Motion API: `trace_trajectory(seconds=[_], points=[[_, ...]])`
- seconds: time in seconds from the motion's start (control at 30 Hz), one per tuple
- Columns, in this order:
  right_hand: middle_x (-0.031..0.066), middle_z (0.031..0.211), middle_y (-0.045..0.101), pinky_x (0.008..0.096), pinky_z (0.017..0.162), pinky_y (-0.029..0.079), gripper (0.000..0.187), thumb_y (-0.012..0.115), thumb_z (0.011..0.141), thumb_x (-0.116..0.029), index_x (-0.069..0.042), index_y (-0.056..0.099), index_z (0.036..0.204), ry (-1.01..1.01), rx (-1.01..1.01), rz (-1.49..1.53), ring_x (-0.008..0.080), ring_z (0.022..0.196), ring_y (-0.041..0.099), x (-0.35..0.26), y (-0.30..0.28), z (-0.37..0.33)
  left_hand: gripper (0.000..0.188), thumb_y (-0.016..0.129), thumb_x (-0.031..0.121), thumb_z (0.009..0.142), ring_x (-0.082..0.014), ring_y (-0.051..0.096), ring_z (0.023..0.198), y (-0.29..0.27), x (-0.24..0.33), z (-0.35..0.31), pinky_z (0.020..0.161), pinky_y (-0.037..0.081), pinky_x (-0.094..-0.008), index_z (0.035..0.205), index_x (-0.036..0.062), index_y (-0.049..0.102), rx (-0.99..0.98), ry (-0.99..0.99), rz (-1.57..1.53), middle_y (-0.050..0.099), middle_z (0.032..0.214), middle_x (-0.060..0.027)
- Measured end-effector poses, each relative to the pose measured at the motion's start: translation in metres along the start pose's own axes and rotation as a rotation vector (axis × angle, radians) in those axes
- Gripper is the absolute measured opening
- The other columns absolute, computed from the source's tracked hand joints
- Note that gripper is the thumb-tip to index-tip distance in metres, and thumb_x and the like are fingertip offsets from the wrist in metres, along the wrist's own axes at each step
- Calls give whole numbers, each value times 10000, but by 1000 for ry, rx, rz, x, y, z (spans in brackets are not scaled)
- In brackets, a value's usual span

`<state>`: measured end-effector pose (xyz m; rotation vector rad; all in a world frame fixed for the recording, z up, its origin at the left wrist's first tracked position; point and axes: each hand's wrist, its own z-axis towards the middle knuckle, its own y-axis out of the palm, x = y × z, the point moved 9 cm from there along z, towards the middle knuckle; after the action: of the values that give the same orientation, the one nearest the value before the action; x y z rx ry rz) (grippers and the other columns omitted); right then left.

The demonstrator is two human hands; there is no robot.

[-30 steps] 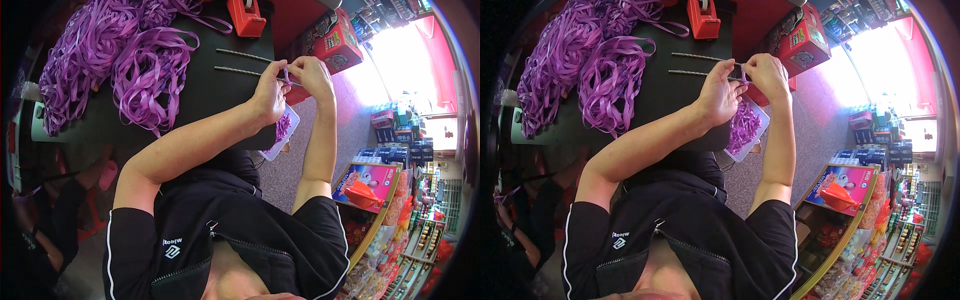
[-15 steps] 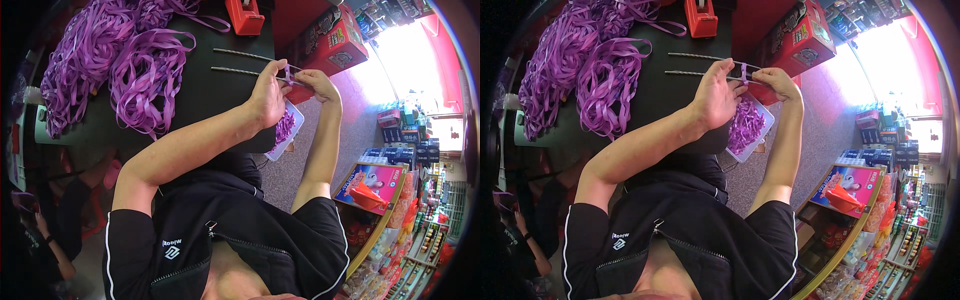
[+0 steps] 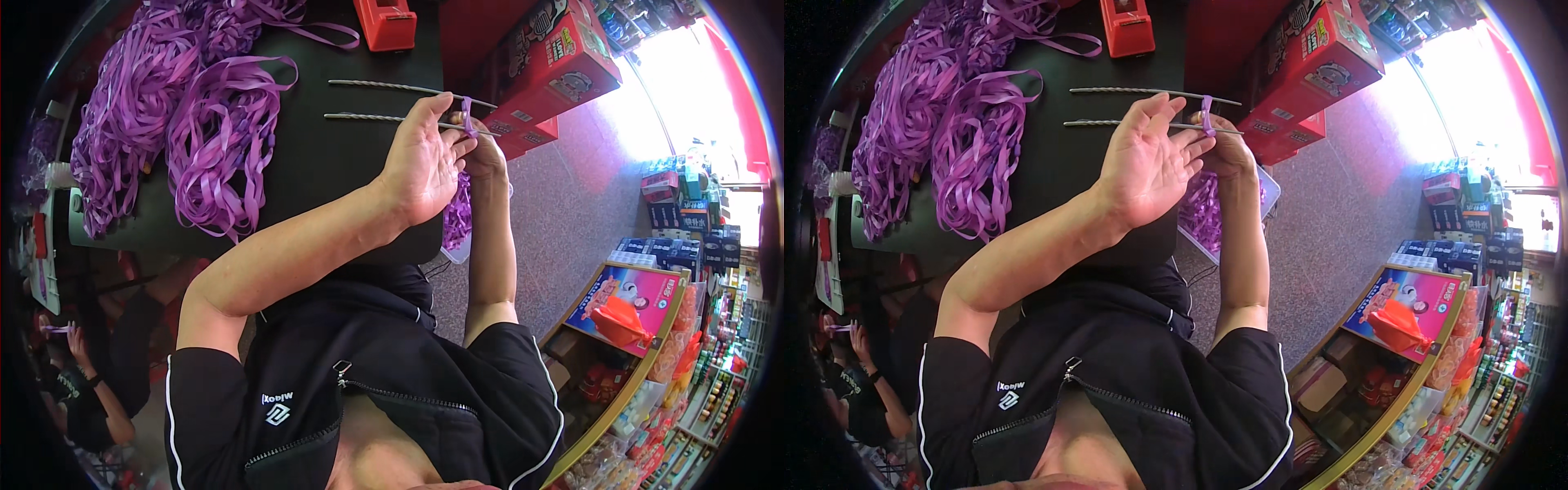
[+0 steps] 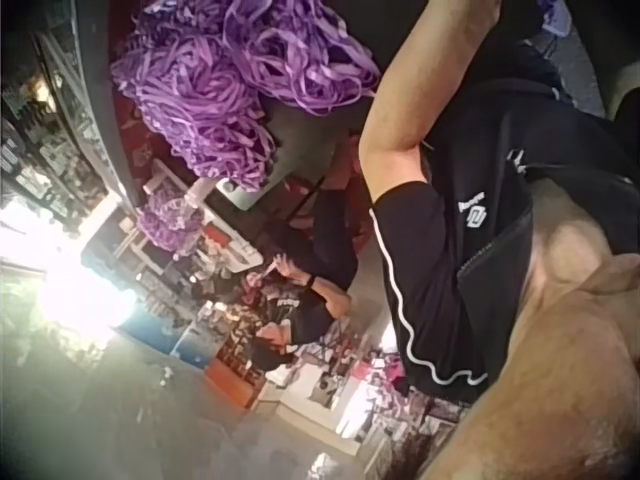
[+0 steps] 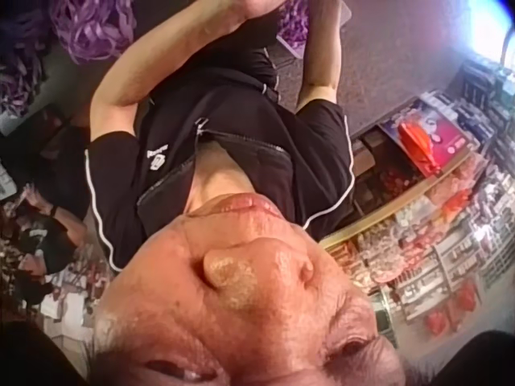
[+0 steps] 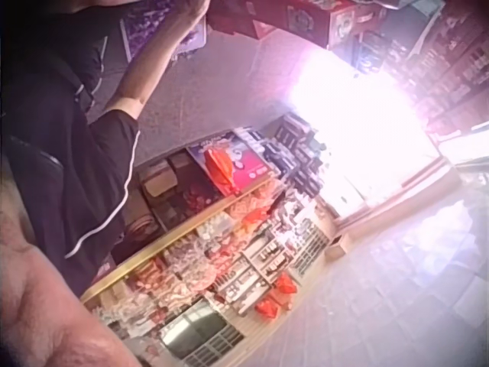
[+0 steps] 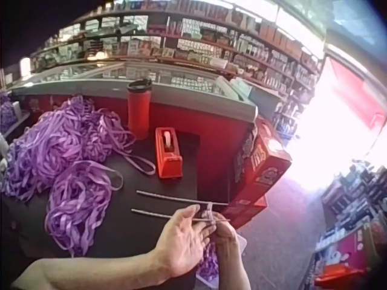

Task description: Measuring, cutting, and taping purple ribbons using metal guide rods on a workbench.

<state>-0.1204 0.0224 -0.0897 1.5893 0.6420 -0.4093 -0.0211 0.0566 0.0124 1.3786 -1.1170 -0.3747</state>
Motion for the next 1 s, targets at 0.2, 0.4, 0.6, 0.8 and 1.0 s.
trace_trajectory(seconds=[0.2,0.4,0.6,0.8,1.0], points=[[34,778,637,213,543,550,122,601,907,-167,-66,569,966,-33,88,155,117,635,645,15,-9,13,877,513,516,852,-301,226,1360,1,0,0,1150,18,-380,1494,141,47,-35,-5,10,188,1485,-228],[31,788,634,250,578,543,186,616,898,-179,-34,595,1012,-78,211,-143,126,665,634,-9,-26,-6,882,507,526,852,-312,185,1387,3,0,0,1151,15,-380,1494,141,41,-1,-11,-6,147,1498,-232],[11,751,615,233,609,450,221,692,826,-216,-5,671,890,-599,743,-1064,94,694,573,-102,39,-80,808,527,527,832,-284,311,1283,7,-1,-3,1112,127,-357,1448,129,189,24,8,-33,224,1462,-209],[68,692,593,417,655,433,238,732,710,-294,-71,648,728,-736,752,-2002,265,686,589,-83,134,-68,650,534,502,843,-244,363,1214,7,3,-1,1041,217,-341,1331,138,307,-25,7,-29,361,1342,-168],[98,715,645,379,675,465,192,679,758,-233,-41,674,774,-434,777,-1687,257,705,633,-88,83,-61,620,557,485,835,-259,335,1244,5,1,1,1069,195,-358,1295,144,320,-67,14,-76,349,1342,-200]])
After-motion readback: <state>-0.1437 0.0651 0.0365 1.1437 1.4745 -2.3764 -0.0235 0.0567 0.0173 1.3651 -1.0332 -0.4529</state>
